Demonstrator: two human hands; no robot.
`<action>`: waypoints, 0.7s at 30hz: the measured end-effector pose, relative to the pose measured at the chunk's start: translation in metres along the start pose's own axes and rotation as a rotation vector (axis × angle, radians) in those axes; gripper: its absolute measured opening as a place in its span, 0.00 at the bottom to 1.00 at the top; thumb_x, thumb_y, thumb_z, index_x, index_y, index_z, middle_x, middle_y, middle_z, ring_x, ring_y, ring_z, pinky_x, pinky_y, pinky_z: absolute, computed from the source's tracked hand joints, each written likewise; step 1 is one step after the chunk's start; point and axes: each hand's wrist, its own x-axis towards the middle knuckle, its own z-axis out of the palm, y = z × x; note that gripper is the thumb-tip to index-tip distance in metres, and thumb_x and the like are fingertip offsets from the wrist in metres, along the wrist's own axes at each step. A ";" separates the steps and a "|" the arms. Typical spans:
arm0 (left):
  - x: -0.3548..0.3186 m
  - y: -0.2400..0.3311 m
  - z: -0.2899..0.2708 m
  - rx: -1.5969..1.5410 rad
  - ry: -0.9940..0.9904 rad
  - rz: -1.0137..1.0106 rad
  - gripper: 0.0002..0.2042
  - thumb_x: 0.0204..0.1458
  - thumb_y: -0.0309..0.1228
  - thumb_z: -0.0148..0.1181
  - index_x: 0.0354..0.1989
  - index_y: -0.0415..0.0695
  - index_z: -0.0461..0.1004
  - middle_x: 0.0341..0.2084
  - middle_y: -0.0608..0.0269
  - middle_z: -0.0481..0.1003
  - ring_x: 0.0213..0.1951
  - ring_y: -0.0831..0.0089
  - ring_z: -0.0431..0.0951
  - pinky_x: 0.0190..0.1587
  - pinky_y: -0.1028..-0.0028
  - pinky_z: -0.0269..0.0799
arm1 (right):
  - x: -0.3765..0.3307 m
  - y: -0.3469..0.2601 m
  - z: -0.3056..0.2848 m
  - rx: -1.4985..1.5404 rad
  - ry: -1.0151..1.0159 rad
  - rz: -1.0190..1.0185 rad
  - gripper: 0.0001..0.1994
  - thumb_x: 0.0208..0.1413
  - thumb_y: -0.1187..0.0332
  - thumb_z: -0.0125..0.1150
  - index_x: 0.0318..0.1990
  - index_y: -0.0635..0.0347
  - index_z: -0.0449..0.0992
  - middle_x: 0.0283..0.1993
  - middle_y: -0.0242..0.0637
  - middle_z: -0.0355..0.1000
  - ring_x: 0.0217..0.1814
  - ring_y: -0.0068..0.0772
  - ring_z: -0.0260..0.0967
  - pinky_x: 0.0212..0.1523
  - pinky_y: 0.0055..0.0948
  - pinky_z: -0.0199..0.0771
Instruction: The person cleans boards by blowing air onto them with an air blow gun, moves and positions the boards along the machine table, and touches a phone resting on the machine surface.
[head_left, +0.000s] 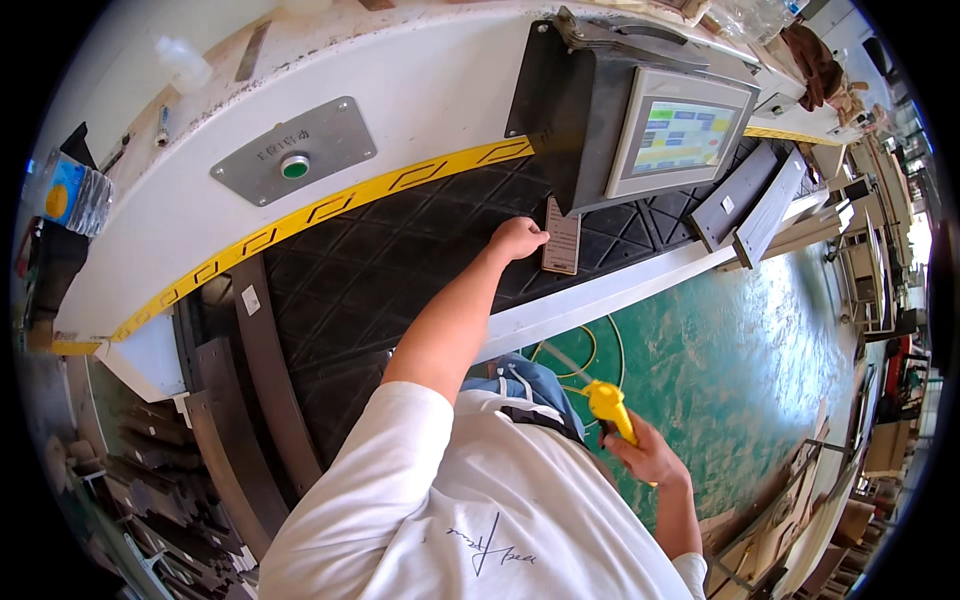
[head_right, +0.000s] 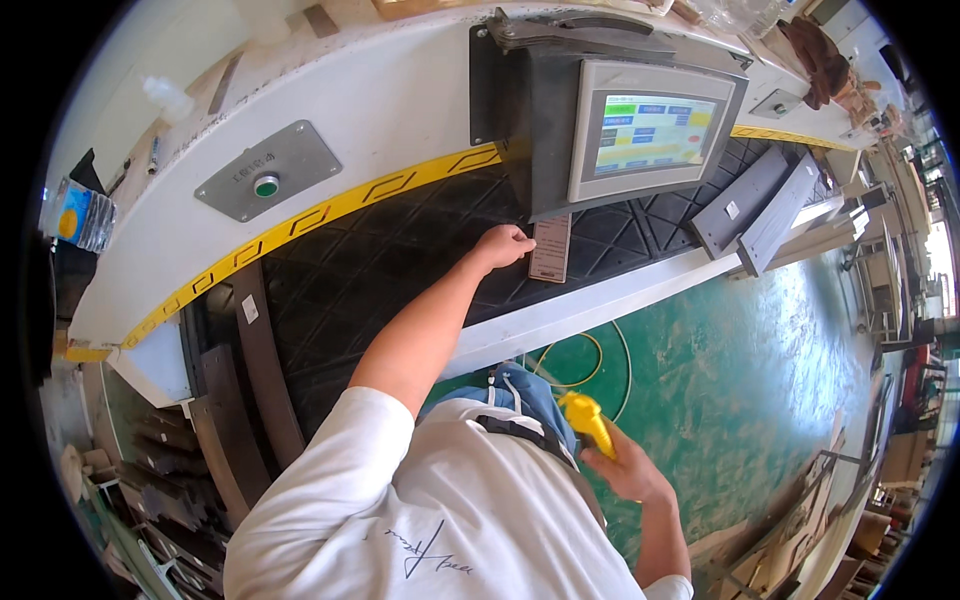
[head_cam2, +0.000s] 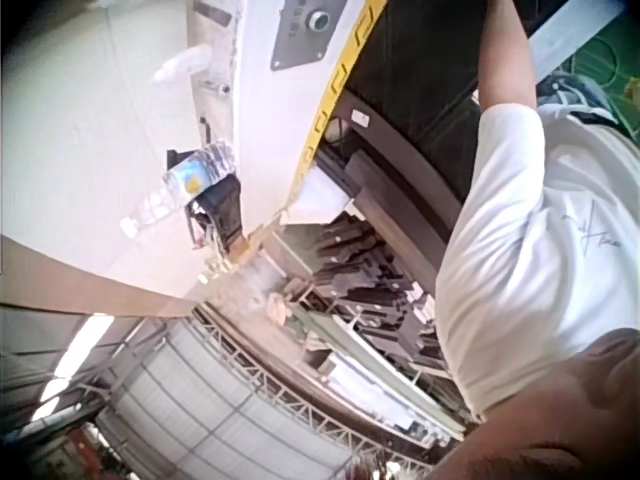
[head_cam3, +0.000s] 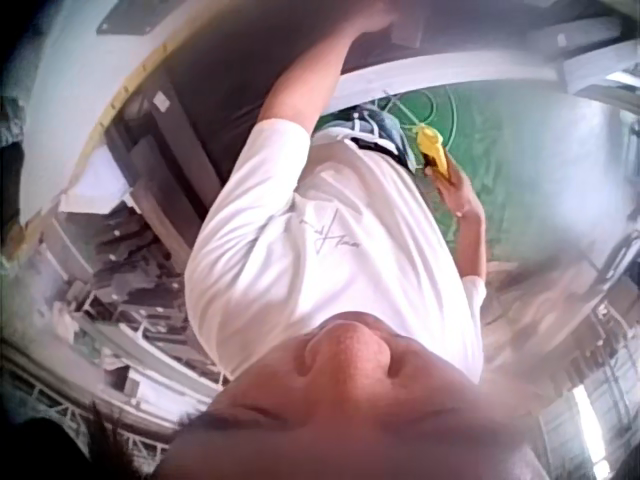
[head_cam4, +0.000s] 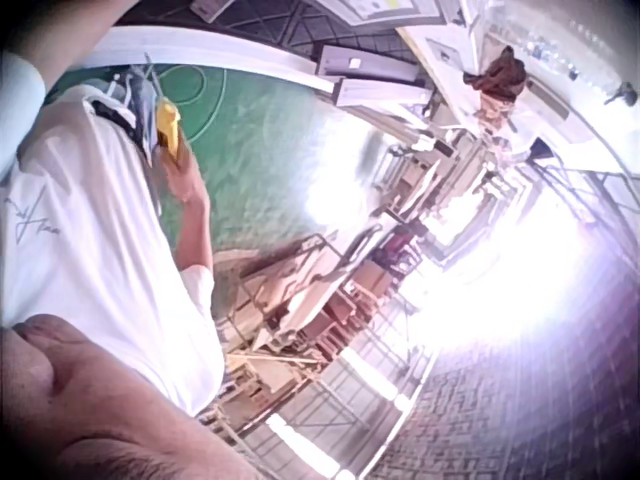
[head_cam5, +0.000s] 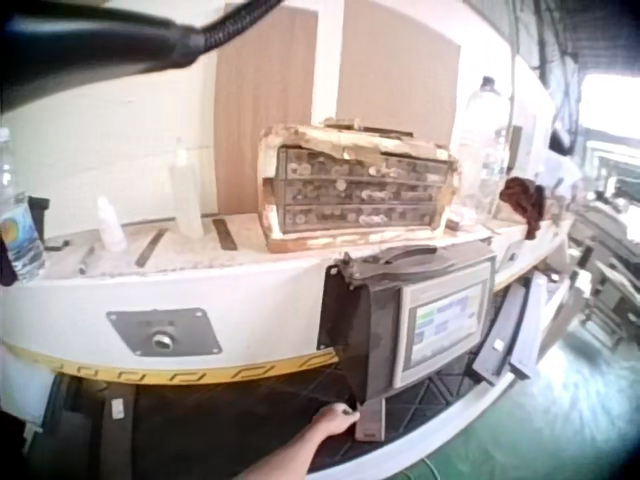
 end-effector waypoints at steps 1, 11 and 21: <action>0.001 -0.001 -0.001 0.001 -0.008 0.006 0.18 0.55 0.50 0.67 0.40 0.48 0.86 0.39 0.53 0.86 0.45 0.57 0.86 0.50 0.61 0.80 | -0.001 0.004 0.003 0.083 0.114 0.007 0.16 0.72 0.58 0.60 0.57 0.58 0.71 0.39 0.28 0.73 0.24 0.12 0.59 0.23 0.18 0.59; 0.005 0.000 0.003 0.026 0.004 -0.030 0.21 0.55 0.54 0.68 0.41 0.47 0.83 0.41 0.57 0.85 0.46 0.57 0.84 0.49 0.61 0.79 | -0.020 0.045 -0.010 0.441 0.188 0.133 0.40 0.72 0.31 0.30 0.61 0.63 0.70 0.45 0.33 0.75 0.16 0.18 0.56 0.17 0.21 0.54; 0.001 0.004 0.006 0.105 -0.026 -0.056 0.20 0.50 0.54 0.71 0.40 0.51 0.83 0.42 0.61 0.85 0.48 0.59 0.84 0.52 0.60 0.76 | -0.020 0.061 0.000 0.582 0.068 0.117 0.37 0.71 0.31 0.37 0.55 0.62 0.70 0.47 0.41 0.76 0.14 0.18 0.53 0.15 0.22 0.55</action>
